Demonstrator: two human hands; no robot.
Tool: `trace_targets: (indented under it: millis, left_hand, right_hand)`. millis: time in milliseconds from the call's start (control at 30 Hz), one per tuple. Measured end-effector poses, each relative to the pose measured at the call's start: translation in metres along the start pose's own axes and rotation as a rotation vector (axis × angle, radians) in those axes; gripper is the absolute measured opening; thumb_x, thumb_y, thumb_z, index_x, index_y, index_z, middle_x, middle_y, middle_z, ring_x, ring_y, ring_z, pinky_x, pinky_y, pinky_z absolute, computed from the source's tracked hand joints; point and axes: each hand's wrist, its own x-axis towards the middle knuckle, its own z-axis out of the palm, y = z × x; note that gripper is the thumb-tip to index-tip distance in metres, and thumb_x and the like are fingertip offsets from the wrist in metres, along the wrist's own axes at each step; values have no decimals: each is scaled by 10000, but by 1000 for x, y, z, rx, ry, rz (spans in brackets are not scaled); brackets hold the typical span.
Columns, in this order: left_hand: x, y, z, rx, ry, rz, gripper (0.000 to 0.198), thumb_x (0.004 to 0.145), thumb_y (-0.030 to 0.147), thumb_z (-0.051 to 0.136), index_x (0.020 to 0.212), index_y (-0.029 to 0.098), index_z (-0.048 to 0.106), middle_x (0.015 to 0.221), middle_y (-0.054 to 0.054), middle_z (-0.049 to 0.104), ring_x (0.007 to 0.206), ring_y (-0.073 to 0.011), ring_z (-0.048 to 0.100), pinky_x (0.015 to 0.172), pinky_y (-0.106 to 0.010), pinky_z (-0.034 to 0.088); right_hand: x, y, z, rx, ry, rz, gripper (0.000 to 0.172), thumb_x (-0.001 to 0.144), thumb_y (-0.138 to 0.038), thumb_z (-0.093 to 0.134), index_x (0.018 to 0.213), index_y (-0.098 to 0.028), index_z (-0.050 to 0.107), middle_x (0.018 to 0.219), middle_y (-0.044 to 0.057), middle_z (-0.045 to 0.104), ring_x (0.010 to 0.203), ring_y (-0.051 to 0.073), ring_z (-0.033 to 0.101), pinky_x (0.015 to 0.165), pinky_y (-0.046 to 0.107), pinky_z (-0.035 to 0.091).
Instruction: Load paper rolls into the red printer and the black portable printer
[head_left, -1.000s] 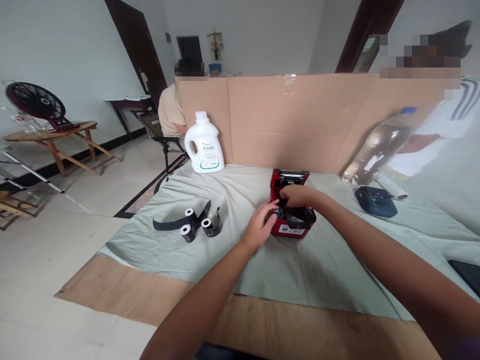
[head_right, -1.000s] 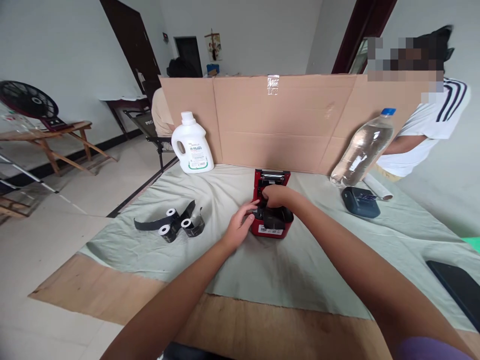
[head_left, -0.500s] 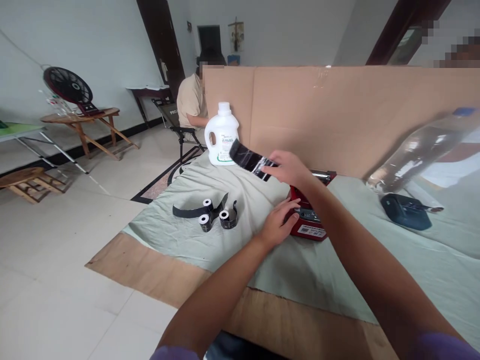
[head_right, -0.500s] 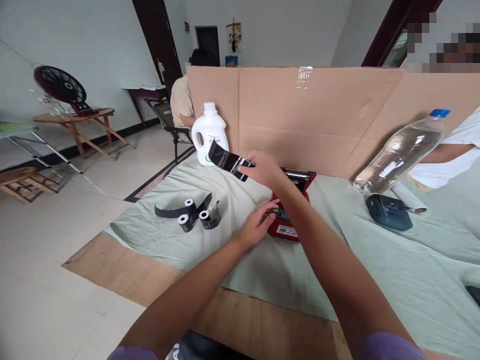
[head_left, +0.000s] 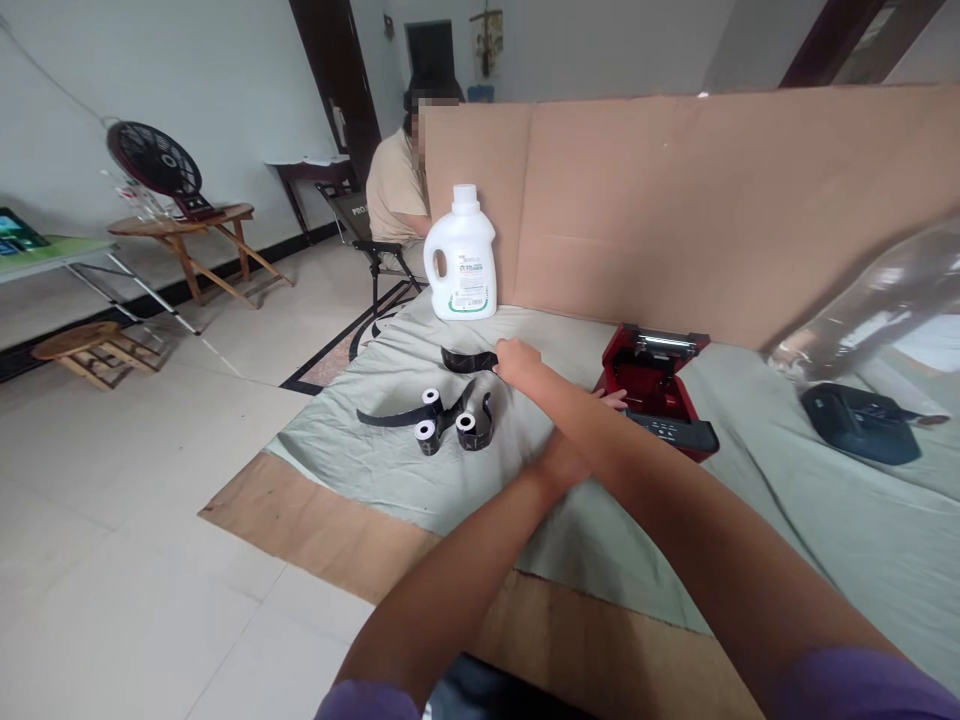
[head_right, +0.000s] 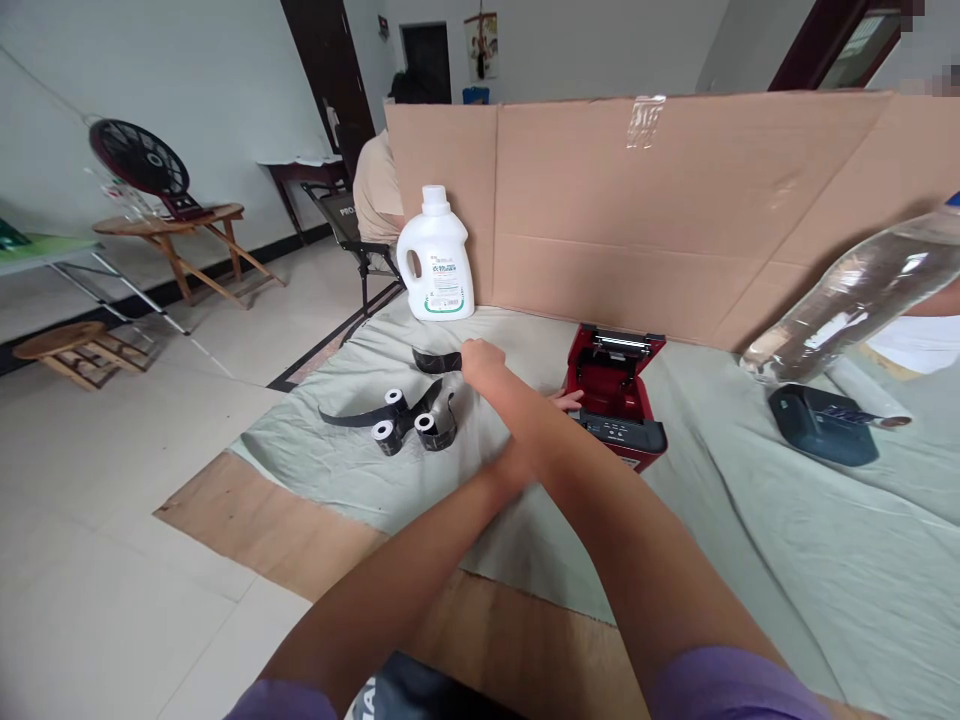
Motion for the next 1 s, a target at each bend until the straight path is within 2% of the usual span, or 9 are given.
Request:
trace_targets:
  millis: [100, 167, 233, 300, 400, 533, 633, 767, 1000]
  left_hand:
    - [1, -7, 2, 25, -6, 16, 384, 970, 251, 588, 1354, 236, 565, 1568, -98, 485, 1495, -312, 388, 1283, -501, 261]
    - [4, -15, 4, 48, -9, 13, 354, 976, 262, 574, 1329, 240, 578, 1561, -95, 495, 1516, -307, 354, 1281, -519, 254]
    - [6, -19, 6, 75, 10, -5, 291, 995, 291, 530, 1273, 250, 606, 1532, -83, 532, 1517, -280, 358, 1268, -520, 282]
    - [6, -16, 6, 107, 34, -20, 274, 1011, 318, 490, 1245, 259, 620, 1503, -70, 563, 1504, -255, 382, 1254, -504, 311]
    - [4, -6, 1, 137, 17, -12, 327, 1023, 361, 464, 1305, 261, 596, 1522, -64, 548, 1507, -243, 378, 1249, -479, 321]
    - [2, -2, -3, 147, -31, -7, 373, 1024, 391, 452, 1351, 262, 577, 1539, -65, 530, 1505, -252, 382, 1240, -475, 337]
    - [4, -10, -1, 160, -3, 9, 360, 1010, 369, 474, 1324, 242, 597, 1521, -83, 547, 1483, -267, 414, 1237, -489, 339]
    - [3, -11, 1, 134, -2, 1, 356, 1004, 313, 486, 1327, 224, 606, 1505, -95, 557, 1435, -294, 476, 1231, -476, 356]
    - [-3, 2, -3, 201, 29, -18, 374, 1030, 372, 474, 1343, 217, 609, 1415, -98, 634, 1338, -281, 571, 1189, -492, 413]
  right_hand:
    - [-13, -7, -13, 24, 135, -81, 464, 951, -352, 617, 1338, -114, 523, 1287, 226, 650, 1136, 324, 662, 848, 378, 529]
    - [-30, -19, -20, 72, 215, -349, 389, 983, -354, 568, 1320, -160, 553, 1311, 172, 646, 1152, 287, 644, 890, 356, 501]
    - [-50, -38, -20, 108, 138, -691, 335, 967, -368, 610, 1265, -216, 610, 1301, 99, 661, 1158, 251, 629, 885, 317, 480]
    - [-67, -59, -12, 62, -6, -905, 289, 918, -346, 686, 1189, -249, 660, 1256, 57, 683, 1133, 237, 627, 805, 289, 471]
    - [-80, -84, 9, -164, -89, -977, 148, 880, -199, 710, 1026, -223, 703, 1117, 65, 722, 1101, 252, 617, 679, 272, 430]
    - [-82, -86, 20, -261, -22, -972, 98, 900, -131, 666, 985, -175, 688, 1041, 103, 722, 1050, 274, 633, 635, 285, 406]
    - [-87, -65, 1, -43, 104, -910, 102, 945, -207, 645, 1042, -175, 656, 1050, 98, 700, 937, 238, 659, 672, 291, 437]
    - [-111, -10, -36, 492, 292, -719, 214, 999, -261, 557, 1201, -201, 599, 1161, 80, 674, 973, 199, 656, 841, 320, 496]
    - [-175, 132, -73, 1227, 216, -392, 397, 928, -508, 632, 1233, -255, 616, 930, 41, 655, 647, 159, 613, 560, 299, 484]
